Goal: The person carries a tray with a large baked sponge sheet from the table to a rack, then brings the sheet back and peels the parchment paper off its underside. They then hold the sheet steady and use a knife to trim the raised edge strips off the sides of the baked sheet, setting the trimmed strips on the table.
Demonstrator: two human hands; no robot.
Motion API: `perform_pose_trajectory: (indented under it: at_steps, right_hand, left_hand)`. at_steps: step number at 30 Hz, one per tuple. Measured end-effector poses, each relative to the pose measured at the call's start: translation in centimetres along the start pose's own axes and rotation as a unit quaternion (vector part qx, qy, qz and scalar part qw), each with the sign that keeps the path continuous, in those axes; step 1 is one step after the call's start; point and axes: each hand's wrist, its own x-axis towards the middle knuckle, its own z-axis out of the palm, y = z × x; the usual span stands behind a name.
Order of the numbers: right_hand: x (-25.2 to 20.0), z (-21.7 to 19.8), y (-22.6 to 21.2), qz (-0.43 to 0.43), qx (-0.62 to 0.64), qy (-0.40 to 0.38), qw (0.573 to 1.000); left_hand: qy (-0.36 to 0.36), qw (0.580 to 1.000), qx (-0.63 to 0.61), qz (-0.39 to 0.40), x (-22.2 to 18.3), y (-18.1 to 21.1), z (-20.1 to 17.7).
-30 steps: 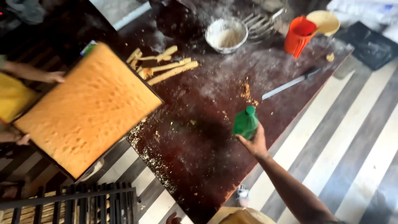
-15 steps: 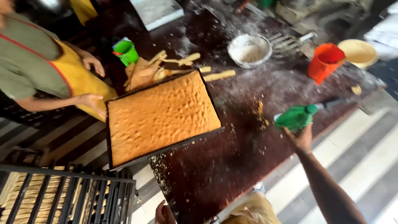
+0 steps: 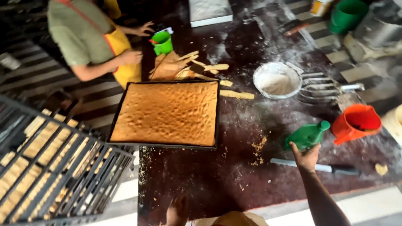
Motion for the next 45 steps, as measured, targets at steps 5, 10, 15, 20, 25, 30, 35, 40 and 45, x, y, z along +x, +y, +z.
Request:
perform_pose_trajectory:
  at_steps: [5, 10, 15, 20, 25, 30, 35, 40, 45]
  right_hand:
    - [0.4, 1.3, 2.4, 0.001, 0.12, -0.01, 0.993]
    - [-0.4, 1.0, 4.5, -0.008, 0.131, -0.024, 0.991]
    - [-4.6, -0.4, 3.7, -0.011, -0.01, 0.034, 0.999]
    - [-10.9, 5.9, 13.3, -0.038, 0.12, -0.013, 0.992]
    - [-13.7, 16.3, 17.5, 0.129, 0.366, -0.151, 0.909]
    - [-13.2, 22.7, 7.2, -0.031, 0.291, -0.169, 0.941]
    - [-8.7, 24.5, -2.2, -0.022, -0.054, -0.287, 0.956]
    - [-10.5, 26.0, -3.4, -0.176, -0.248, -0.333, 0.893]
    - [-10.5, 25.6, -13.7, 0.159, -0.132, -0.27, 0.94]
  left_hand:
    - [0.037, 0.999, 0.01, -0.025, -4.1, -2.1, 2.7]
    - [0.052, 0.996, 0.005, -0.066, -4.6, -0.8, 3.3]
    - [0.062, 0.993, -0.004, -0.101, -1.6, 2.5, -0.1]
    - [0.067, 0.989, 0.029, -0.129, 4.2, 2.8, -3.3]
    - [0.087, 0.989, 0.052, -0.109, 10.7, -1.0, -7.3]
    - [0.118, 0.978, 0.118, -0.128, 17.7, -10.2, -11.2]
    - [0.125, 0.963, 0.194, -0.143, 26.1, -20.9, -14.8]
    - [0.086, 0.954, 0.276, -0.083, 34.8, -27.0, -17.4]
    - [-0.039, 0.877, 0.451, 0.16, 43.9, -34.6, -17.7]
